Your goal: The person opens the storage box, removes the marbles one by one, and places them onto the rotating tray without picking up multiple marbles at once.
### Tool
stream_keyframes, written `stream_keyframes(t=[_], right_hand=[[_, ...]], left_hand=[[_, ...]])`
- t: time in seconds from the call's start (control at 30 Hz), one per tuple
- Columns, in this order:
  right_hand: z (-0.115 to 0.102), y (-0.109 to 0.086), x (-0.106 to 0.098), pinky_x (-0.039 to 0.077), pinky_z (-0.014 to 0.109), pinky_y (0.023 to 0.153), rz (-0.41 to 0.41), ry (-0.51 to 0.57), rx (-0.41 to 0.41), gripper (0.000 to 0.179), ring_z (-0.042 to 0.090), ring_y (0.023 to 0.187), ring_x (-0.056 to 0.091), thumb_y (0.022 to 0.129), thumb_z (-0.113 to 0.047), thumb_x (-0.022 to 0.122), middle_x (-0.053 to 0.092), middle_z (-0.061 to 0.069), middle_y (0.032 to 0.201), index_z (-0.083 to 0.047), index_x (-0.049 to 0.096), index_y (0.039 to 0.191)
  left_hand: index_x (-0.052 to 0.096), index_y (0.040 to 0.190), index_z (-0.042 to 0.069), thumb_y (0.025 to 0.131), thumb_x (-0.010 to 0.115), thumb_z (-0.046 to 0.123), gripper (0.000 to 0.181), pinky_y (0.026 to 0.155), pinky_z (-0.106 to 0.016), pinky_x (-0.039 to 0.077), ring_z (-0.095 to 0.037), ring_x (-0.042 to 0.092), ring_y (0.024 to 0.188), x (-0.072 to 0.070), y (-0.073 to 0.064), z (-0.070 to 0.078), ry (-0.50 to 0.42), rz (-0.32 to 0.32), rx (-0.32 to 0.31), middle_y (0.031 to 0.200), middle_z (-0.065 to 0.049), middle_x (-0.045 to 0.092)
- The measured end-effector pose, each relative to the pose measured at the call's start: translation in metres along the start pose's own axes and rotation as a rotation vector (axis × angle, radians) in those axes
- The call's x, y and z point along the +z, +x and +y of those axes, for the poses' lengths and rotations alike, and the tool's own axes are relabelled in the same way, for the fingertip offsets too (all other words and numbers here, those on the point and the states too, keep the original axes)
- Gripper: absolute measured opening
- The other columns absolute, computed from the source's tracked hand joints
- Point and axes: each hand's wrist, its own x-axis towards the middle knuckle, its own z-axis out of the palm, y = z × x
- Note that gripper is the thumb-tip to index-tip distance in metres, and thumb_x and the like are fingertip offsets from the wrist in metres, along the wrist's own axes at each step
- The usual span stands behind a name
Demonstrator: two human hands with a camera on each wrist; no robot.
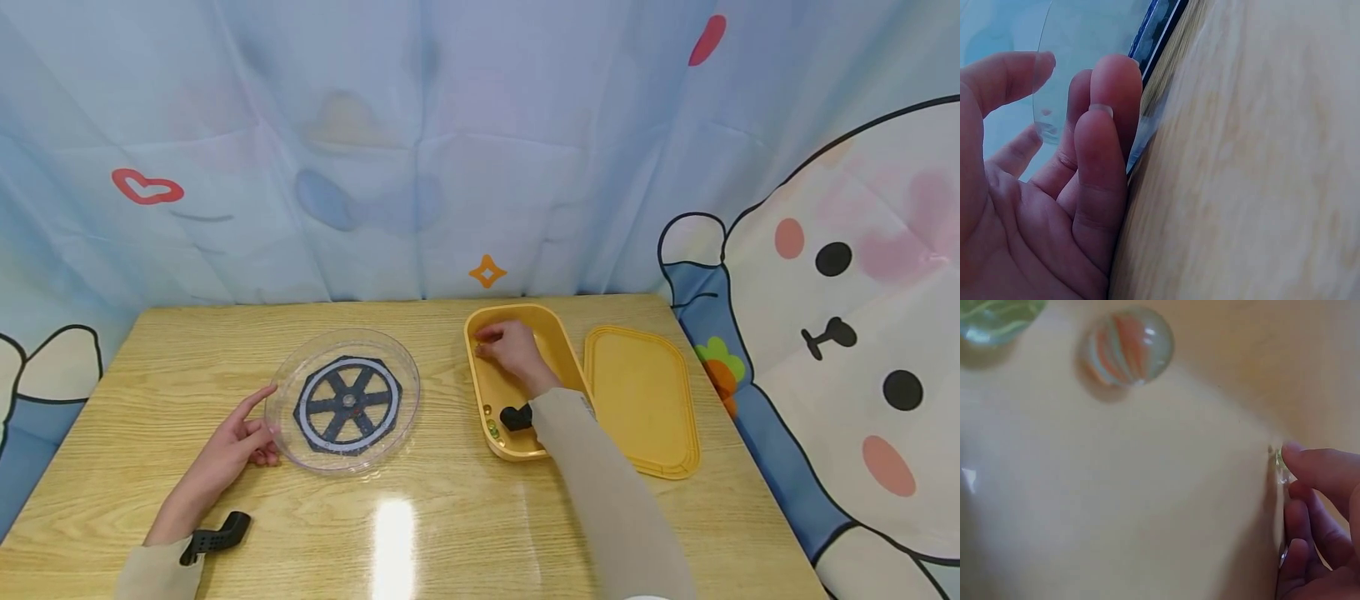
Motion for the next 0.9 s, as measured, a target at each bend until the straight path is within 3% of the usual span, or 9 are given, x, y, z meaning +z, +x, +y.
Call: stream_keyframes(t=[0.43, 0.73, 0.9], right_hand=[[-0.002, 0.001, 0.002, 0.050, 0.043, 0.092, 0.022, -0.048, 0.017, 0.022, 0.031, 0.105, 0.063, 0.089, -0.014, 0.076, 0.072, 0.013, 0.108, -0.002, 0.077, 0.108], [-0.002, -0.002, -0.010, 0.052, 0.037, 0.083, 0.027, 0.110, -0.003, 0.021, 0.030, 0.099, 0.064, 0.091, -0.007, 0.072, 0.071, 0.016, 0.108, 0.002, 0.074, 0.110], [-0.012, -0.004, -0.021, 0.052, 0.038, 0.083, 0.039, 0.159, -0.003, 0.023, 0.028, 0.099, 0.064, 0.092, -0.012, 0.073, 0.070, 0.014, 0.112, -0.002, 0.073, 0.113]], left_hand=[[0.024, 0.158, 0.015, 0.102, 0.056, 0.009, 0.065, 0.063, -0.031, 0.052, -0.022, 0.065, 0.067, 0.000, -0.002, 0.003, 0.006, 0.001, -0.011, 0.082, -0.016, 0.062], [0.024, 0.158, 0.013, 0.101, 0.056, 0.008, 0.065, 0.063, -0.030, 0.052, -0.021, 0.065, 0.066, 0.000, -0.001, 0.001, 0.009, 0.001, -0.008, 0.081, -0.014, 0.062], [0.024, 0.158, 0.013, 0.102, 0.055, 0.008, 0.065, 0.063, -0.030, 0.051, -0.021, 0.065, 0.066, 0.000, 0.000, -0.001, 0.006, -0.005, -0.006, 0.080, -0.014, 0.062]])
